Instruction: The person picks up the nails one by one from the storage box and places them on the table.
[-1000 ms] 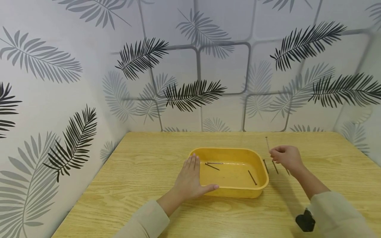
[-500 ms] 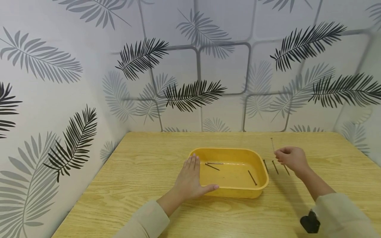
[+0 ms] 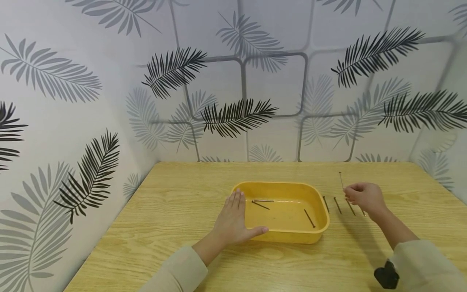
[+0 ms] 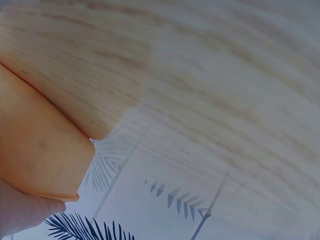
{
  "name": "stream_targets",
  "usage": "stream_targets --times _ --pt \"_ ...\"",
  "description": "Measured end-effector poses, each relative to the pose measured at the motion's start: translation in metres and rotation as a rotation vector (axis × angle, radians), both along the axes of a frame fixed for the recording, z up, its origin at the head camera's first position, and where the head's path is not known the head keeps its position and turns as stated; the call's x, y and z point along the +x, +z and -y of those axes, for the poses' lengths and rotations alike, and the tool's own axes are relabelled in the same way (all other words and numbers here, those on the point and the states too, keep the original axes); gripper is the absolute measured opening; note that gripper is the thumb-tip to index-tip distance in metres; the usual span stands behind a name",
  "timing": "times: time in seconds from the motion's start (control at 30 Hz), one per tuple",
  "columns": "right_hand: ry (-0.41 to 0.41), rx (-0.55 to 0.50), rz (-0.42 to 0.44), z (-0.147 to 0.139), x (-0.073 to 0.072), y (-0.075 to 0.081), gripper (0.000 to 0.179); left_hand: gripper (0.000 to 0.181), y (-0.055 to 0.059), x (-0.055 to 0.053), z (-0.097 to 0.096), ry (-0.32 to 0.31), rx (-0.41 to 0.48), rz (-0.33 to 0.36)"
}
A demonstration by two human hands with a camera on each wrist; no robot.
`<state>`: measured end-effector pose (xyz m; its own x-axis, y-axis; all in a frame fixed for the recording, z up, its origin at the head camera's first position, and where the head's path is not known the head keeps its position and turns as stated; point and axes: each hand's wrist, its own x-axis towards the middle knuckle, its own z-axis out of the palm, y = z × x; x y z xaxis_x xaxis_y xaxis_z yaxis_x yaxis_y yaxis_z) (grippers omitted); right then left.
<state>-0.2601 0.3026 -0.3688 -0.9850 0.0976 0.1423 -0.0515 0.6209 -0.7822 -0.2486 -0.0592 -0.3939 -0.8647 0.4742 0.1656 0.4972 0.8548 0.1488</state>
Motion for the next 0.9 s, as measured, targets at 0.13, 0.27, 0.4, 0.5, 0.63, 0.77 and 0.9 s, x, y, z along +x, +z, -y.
stream_targets --times 0.13,0.27,0.4,0.5,0.63,0.77,0.9 --pt "0.0 0.015 0.01 -0.004 0.001 -0.003 0.042 0.108 0.0 0.0 0.0 -0.002 -0.001 -0.004" --pt "-0.002 0.029 0.017 -0.01 0.001 -0.007 0.042 0.108 0.001 0.001 0.0 -0.001 0.0 -0.008" --pt "0.004 0.039 0.028 -0.016 0.003 -0.01 0.042 0.108 0.001 0.0 0.0 0.0 -0.002 -0.014" --pt "-0.001 0.042 0.042 -0.022 0.004 -0.012 0.043 0.109 0.0 0.0 0.0 0.001 -0.002 -0.013" --pt "-0.011 0.062 0.052 -0.03 0.006 -0.015 0.043 0.108 0.0 0.0 0.0 0.003 0.001 -0.001" --pt "-0.006 0.086 0.052 -0.039 0.008 -0.018 0.044 0.108 0.0 0.0 0.0 0.003 0.0 0.004" --pt "-0.009 0.091 0.058 -0.045 0.01 -0.019 0.045 0.108 0.0 0.0 0.0 0.002 -0.002 -0.002"
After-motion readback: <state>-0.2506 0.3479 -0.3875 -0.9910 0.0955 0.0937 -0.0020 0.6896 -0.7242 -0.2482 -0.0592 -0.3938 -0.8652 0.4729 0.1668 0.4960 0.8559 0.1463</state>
